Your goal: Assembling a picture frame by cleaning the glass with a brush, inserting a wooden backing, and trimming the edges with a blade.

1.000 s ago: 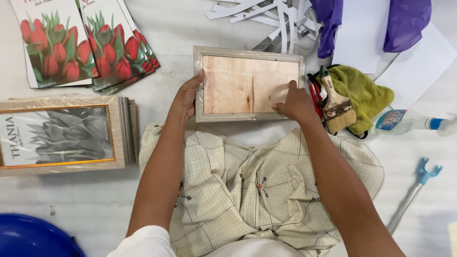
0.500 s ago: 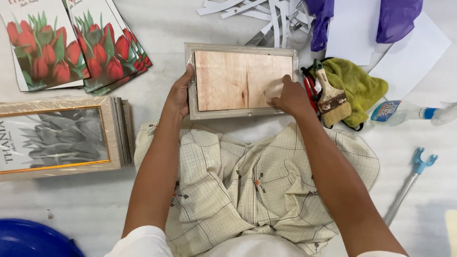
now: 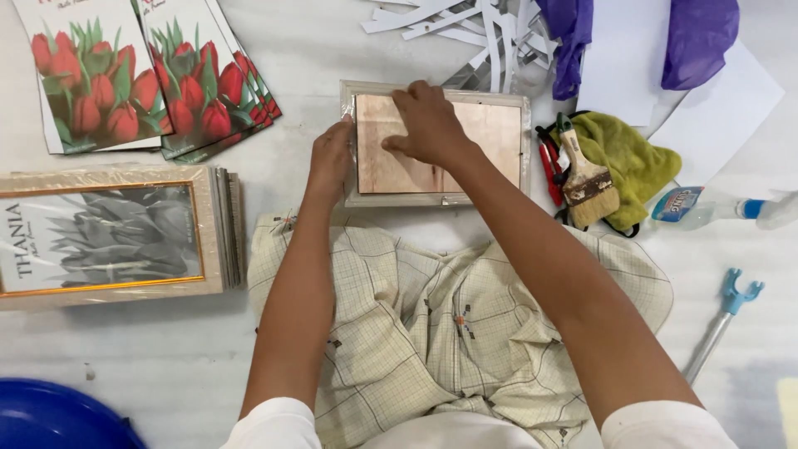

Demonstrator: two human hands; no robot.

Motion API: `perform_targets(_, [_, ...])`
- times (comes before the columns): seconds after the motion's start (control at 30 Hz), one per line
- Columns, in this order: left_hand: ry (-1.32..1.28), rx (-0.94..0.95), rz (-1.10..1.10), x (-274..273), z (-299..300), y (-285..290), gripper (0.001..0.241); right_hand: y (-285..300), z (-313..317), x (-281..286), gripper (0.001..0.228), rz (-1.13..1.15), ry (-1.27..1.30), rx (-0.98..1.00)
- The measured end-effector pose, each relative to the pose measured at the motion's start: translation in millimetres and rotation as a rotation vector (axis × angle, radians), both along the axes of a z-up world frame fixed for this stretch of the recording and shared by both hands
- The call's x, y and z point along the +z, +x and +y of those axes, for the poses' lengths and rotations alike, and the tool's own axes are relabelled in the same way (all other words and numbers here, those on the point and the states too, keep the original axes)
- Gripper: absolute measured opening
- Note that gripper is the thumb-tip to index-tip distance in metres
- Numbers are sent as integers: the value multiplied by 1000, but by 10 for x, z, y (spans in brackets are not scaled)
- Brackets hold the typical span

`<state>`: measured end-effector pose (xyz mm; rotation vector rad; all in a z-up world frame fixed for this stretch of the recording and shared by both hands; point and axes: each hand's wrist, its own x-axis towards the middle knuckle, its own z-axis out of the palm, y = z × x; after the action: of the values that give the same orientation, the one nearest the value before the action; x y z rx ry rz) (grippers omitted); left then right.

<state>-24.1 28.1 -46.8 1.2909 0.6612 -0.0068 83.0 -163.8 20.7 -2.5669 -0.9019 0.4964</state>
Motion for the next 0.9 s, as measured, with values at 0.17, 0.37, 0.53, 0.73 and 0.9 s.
perform_targets(0.17, [194,-49,152,645,-153,-2,43,49,107,-196,88,-94,-47,-7])
perform_targets(0.37, [395,-97,228,539,-124,34,44,89,148,-348,82,-127,-44,-52])
perform_targets(0.53, [536,-150,244,373,-116,42,47,145,156,-391,80,-140,-58,-36])
perform_targets(0.73, [632,-181,171,352,-122,66,41,155,114,284,27,103,19,-118])
perform_targets(0.9, [744,-73,161,414,-217,68,70,226,-131,640,9,-16,448,-117])
